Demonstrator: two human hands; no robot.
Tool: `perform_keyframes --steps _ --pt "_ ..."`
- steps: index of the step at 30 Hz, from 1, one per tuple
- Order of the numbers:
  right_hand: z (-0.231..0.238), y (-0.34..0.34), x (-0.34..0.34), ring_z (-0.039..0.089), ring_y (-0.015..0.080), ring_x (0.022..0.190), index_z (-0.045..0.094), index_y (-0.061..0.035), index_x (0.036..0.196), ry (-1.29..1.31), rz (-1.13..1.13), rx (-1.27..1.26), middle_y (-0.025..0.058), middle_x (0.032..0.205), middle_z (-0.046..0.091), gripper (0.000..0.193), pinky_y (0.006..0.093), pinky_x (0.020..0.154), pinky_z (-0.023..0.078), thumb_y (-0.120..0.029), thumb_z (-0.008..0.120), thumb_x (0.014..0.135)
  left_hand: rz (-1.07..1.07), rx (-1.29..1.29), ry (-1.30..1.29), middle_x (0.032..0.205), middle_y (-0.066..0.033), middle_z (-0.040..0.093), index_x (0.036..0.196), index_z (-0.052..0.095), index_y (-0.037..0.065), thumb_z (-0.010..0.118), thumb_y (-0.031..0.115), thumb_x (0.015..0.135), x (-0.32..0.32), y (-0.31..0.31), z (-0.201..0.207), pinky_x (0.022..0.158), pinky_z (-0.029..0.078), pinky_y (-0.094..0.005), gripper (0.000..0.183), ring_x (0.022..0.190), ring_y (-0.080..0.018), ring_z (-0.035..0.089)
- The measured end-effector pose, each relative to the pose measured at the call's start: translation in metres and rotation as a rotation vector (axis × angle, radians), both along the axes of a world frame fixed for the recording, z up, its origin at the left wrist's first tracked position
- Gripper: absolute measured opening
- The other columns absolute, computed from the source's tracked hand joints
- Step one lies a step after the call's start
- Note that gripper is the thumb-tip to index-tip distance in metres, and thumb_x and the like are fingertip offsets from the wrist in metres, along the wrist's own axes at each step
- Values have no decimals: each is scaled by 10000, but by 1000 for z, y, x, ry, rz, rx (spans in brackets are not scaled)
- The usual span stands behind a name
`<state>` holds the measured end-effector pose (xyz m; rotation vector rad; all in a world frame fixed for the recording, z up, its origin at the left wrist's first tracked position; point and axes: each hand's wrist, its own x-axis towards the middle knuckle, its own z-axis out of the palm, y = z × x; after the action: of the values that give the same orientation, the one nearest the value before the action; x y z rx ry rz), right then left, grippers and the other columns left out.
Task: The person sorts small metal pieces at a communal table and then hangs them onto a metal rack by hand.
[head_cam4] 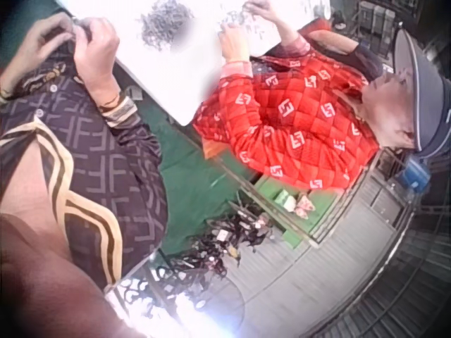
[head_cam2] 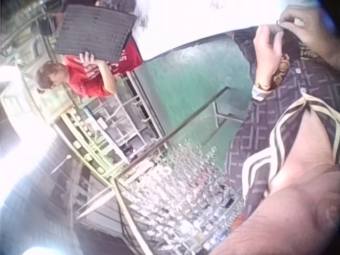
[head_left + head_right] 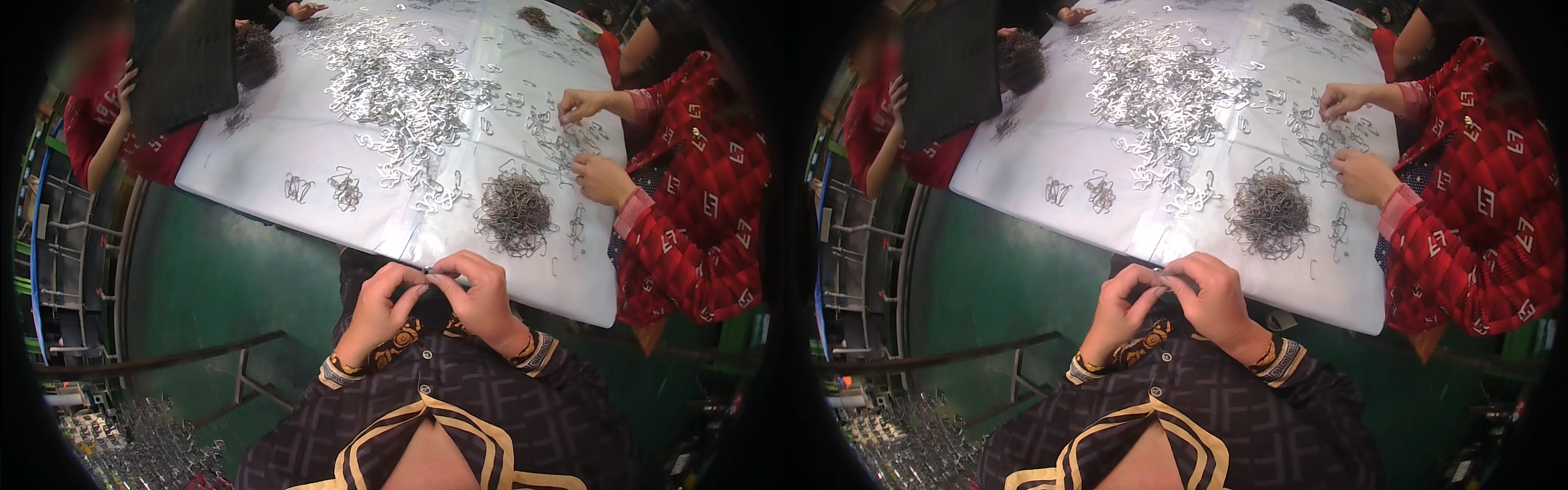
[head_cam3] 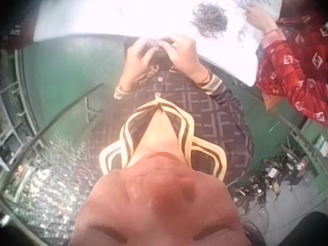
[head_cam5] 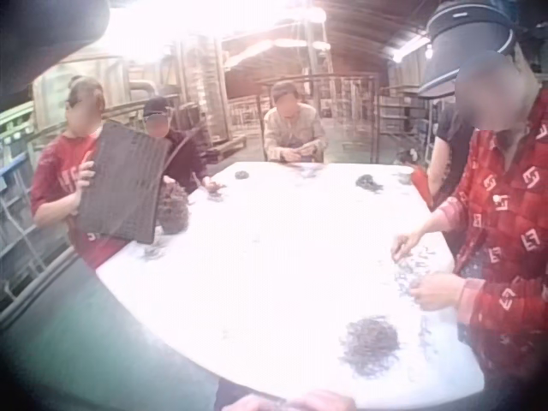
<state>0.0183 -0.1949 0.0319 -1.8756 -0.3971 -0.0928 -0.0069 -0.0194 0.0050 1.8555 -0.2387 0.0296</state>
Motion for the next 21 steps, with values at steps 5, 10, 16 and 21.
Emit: perform_keyframes --steps 5,10,16,21 --pt "3 -4 -7 608 301 715 651 -17 835 -54 66 -15 116 766 626 83 376 640 480 -2 703 772 -88 -268 274 875 -59 704 1023 671 -25 669 53 865 25 13 -20 744 488 -240 175 790 -92 617" --pt "6 -6 -11 603 304 724 645 -22 847 -83 110 -31 114 765 621 97 375 653 479 -6 704 772 -22 122 150 838 -116 706 979 675 -26 644 55 867 79 -24 -48 678 514 -280 141 748 -156 652" --pt "3 -5 -13 608 300 735 646 -23 849 -101 130 -2 114 779 628 103 365 679 485 1 700 765 27 340 -246 886 -166 617 897 627 26 656 97 833 120 -85 -67 667 507 -447 100 768 -375 630" --pt "3 -10 -14 611 299 729 647 -13 853 -67 115 -16 118 787 635 97 363 668 486 5 697 772 -8 535 -155 879 -179 623 887 603 8 649 110 846 128 -100 -69 688 489 -437 120 774 -387 614"
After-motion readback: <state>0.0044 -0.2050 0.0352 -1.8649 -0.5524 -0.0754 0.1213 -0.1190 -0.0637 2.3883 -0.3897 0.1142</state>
